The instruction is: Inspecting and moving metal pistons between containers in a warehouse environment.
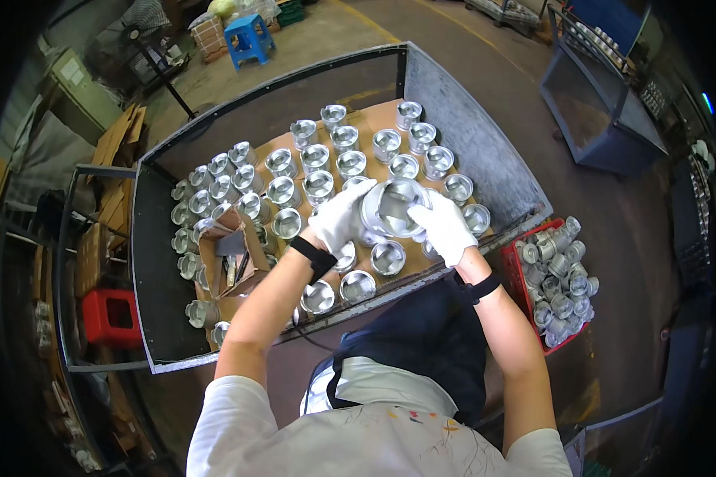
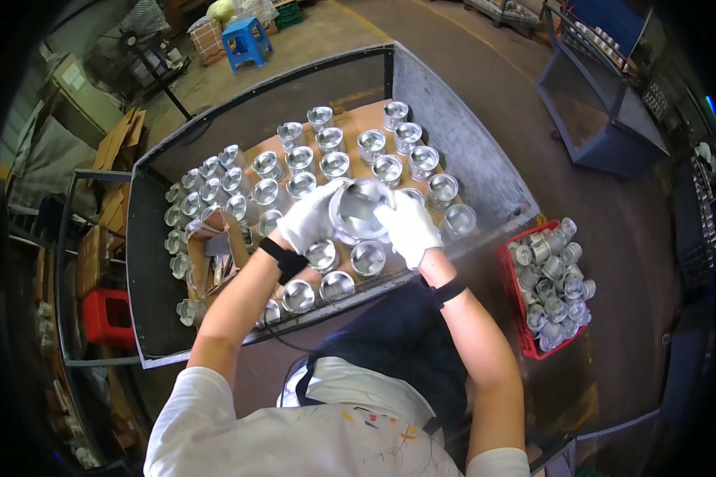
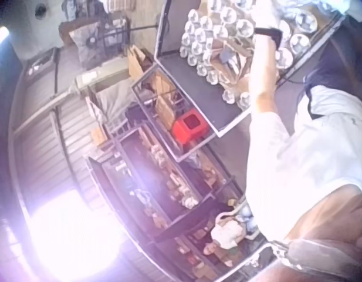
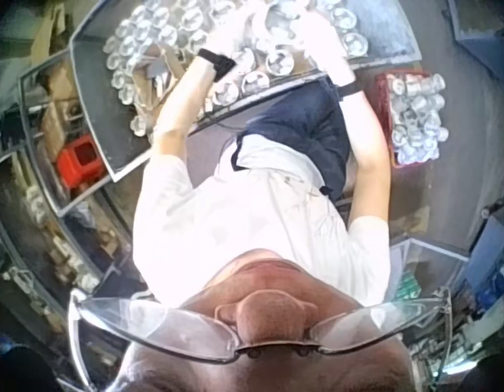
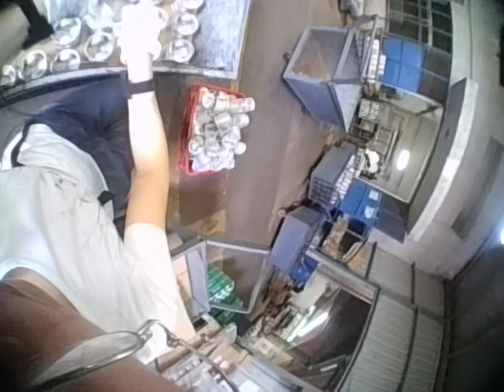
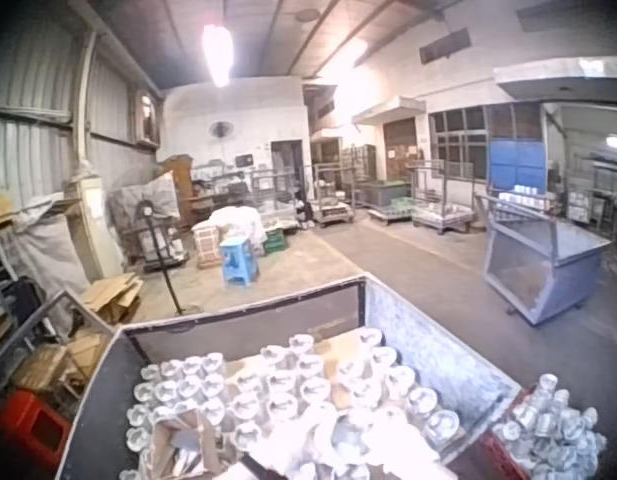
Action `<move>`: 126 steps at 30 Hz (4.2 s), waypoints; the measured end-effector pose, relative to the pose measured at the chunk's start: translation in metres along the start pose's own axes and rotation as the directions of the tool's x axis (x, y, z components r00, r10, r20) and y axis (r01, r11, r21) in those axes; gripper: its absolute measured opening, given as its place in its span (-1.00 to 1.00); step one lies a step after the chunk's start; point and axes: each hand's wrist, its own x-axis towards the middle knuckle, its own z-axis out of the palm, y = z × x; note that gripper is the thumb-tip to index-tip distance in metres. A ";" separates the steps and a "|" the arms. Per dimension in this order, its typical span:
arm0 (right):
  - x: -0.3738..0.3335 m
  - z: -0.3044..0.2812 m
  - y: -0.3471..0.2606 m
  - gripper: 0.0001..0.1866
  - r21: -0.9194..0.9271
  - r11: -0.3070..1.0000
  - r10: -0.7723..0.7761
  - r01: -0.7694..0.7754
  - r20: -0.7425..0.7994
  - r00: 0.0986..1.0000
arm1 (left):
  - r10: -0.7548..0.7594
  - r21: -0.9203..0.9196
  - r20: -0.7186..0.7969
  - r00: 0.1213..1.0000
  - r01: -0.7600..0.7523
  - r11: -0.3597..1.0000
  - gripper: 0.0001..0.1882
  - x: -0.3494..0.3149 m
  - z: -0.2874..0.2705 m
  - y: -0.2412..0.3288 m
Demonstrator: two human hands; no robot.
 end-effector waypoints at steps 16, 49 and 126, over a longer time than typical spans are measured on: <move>-0.001 -0.037 0.006 -0.65 -0.908 0.218 -0.392 0.358 0.255 0.884 | 0.224 0.735 -0.254 0.941 0.038 0.677 -0.80 0.045 -0.034 0.016; -0.003 -0.066 0.011 -0.81 -0.913 0.407 -0.262 -0.026 -0.144 0.954 | 0.332 0.391 -0.722 0.607 -0.039 0.920 -0.93 0.399 -0.230 0.121; 0.011 0.001 -0.042 -0.74 0.398 0.902 0.251 -0.166 -0.173 0.952 | -0.122 -0.119 0.254 0.960 0.156 0.981 -0.48 -0.037 0.055 -0.020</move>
